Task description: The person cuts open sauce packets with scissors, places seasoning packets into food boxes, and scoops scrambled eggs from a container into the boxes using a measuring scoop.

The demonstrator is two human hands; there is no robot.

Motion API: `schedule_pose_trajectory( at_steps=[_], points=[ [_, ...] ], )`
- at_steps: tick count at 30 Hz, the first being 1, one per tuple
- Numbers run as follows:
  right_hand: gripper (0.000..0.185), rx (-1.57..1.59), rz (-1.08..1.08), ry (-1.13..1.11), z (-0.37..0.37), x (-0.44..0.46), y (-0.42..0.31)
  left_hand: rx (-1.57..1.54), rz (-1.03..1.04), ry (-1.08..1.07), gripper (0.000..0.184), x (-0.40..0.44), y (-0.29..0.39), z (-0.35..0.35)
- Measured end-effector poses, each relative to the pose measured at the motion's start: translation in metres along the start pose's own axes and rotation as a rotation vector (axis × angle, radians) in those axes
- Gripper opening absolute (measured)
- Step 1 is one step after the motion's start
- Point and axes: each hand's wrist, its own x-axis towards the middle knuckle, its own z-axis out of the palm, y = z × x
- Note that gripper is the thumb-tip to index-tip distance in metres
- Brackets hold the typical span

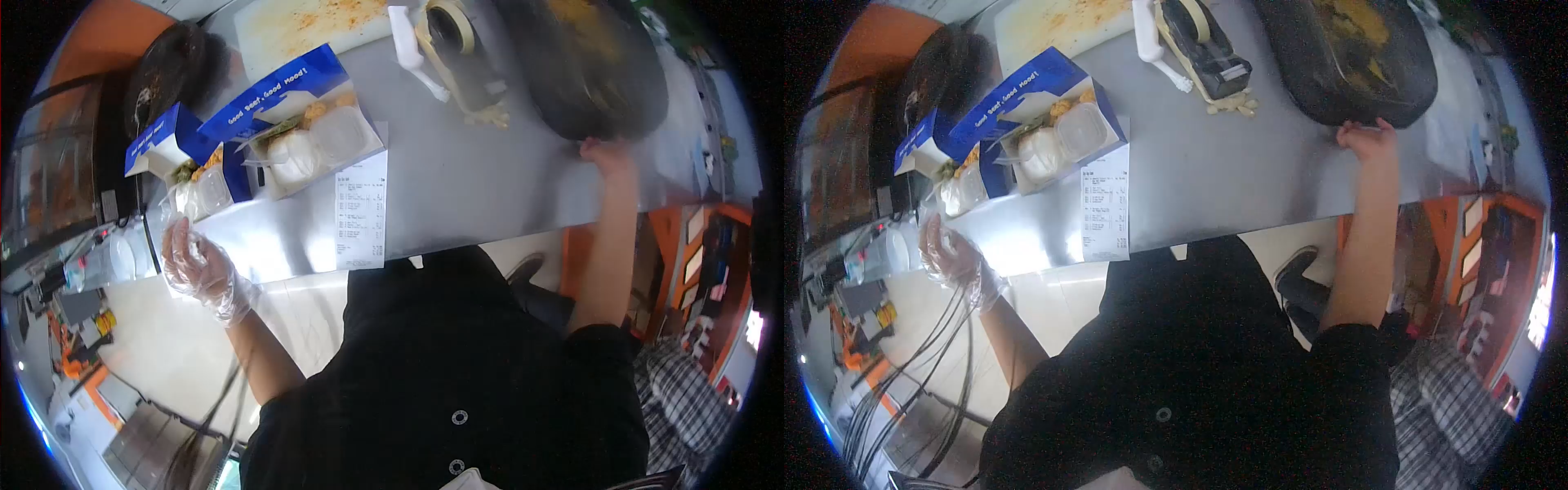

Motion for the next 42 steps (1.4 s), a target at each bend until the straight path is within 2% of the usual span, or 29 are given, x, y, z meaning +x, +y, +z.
schedule_pose_trajectory(
  at_steps=[4, 9, 13, 14, 18, 21, 23, 25, 27, 29, 31, 32, 34, 35, 36, 37, 38, 39, 40, 41, 42],
  points=[
    [0.032, 0.069, 0.045, 0.082, 0.003, 0.014, -0.014, 0.106, -0.009, -0.021, 0.033, -0.017, 0.005, -0.029],
    [0.027, -0.026, -0.041, 0.199, 0.022, -0.013, 0.001, 0.172, -0.042, -0.051, 0.031, -0.035, 0.000, -0.049],
    [0.028, -0.063, -0.484, 0.021, 0.016, -0.044, 0.014, 0.139, -0.123, -0.024, 0.031, -0.045, -0.005, -0.042],
    [0.028, 0.000, -0.555, -0.048, 0.016, -0.060, 0.013, 0.135, -0.066, -0.024, 0.032, -0.042, -0.009, -0.039],
    [0.033, 0.329, -0.590, -0.382, 0.026, -0.117, -0.006, 0.103, -0.069, -0.045, 0.035, -0.021, -0.017, -0.028],
    [0.033, 0.267, -0.798, -0.450, 0.084, -0.162, -0.026, 0.099, -0.015, -0.062, 0.036, 0.002, -0.031, -0.009],
    [0.033, 0.283, -0.917, -0.632, 0.121, -0.193, -0.073, 0.097, 0.002, -0.020, 0.037, 0.016, -0.012, -0.013],
    [0.027, 0.208, -0.883, -1.006, 0.162, -0.212, -0.102, 0.097, -0.019, -0.005, 0.038, 0.015, 0.000, -0.015],
    [0.022, 0.056, -0.803, -0.957, 0.231, -0.192, -0.140, 0.074, -0.083, -0.029, 0.037, 0.019, 0.018, -0.014],
    [0.026, 0.012, -0.773, -1.285, 0.312, -0.149, -0.176, 0.115, -0.107, -0.034, 0.035, 0.014, 0.035, -0.011],
    [0.023, 0.130, -0.686, -1.172, 0.385, -0.127, -0.188, 0.106, -0.123, -0.008, 0.024, 0.020, 0.073, -0.012],
    [0.020, 0.079, -0.629, -1.317, 0.410, -0.108, -0.199, 0.088, -0.141, 0.005, 0.022, 0.020, 0.094, -0.007],
    [0.021, -0.033, -0.664, -1.163, 0.402, -0.129, -0.175, -0.016, -0.243, -0.019, 0.019, 0.020, 0.149, 0.003],
    [0.021, -0.088, -0.683, -1.085, 0.398, -0.133, -0.169, -0.078, -0.183, -0.034, 0.019, 0.028, 0.183, 0.008],
    [0.032, -0.280, -0.481, -1.218, 0.397, -0.102, -0.191, -0.378, -0.193, 0.011, 0.022, 0.040, 0.222, 0.016],
    [0.031, -0.610, -0.758, -1.283, 0.367, -0.104, -0.182, -0.379, -0.125, -0.115, 0.030, 0.032, 0.241, 0.028],
    [0.031, -0.948, -1.036, -1.315, 0.311, -0.123, -0.163, -0.520, -0.103, -0.242, 0.039, 0.037, 0.270, 0.037],
    [0.030, -1.433, -1.164, -1.249, 0.270, -0.110, -0.156, -0.828, -0.148, -0.369, 0.047, 0.051, 0.298, 0.046],
    [0.029, -1.910, -1.324, -1.212, 0.229, -0.096, -0.148, -0.937, -0.255, -0.529, 0.051, 0.053, 0.331, 0.063],
    [0.025, -2.110, -1.131, -1.053, 0.187, -0.089, -0.132, -1.077, -0.359, -0.738, 0.058, 0.064, 0.357, 0.080],
    [0.021, -2.309, -0.938, -0.880, 0.146, -0.081, -0.115, -1.037, -0.305, -0.683, 0.059, 0.067, 0.382, 0.108]
  ],
)
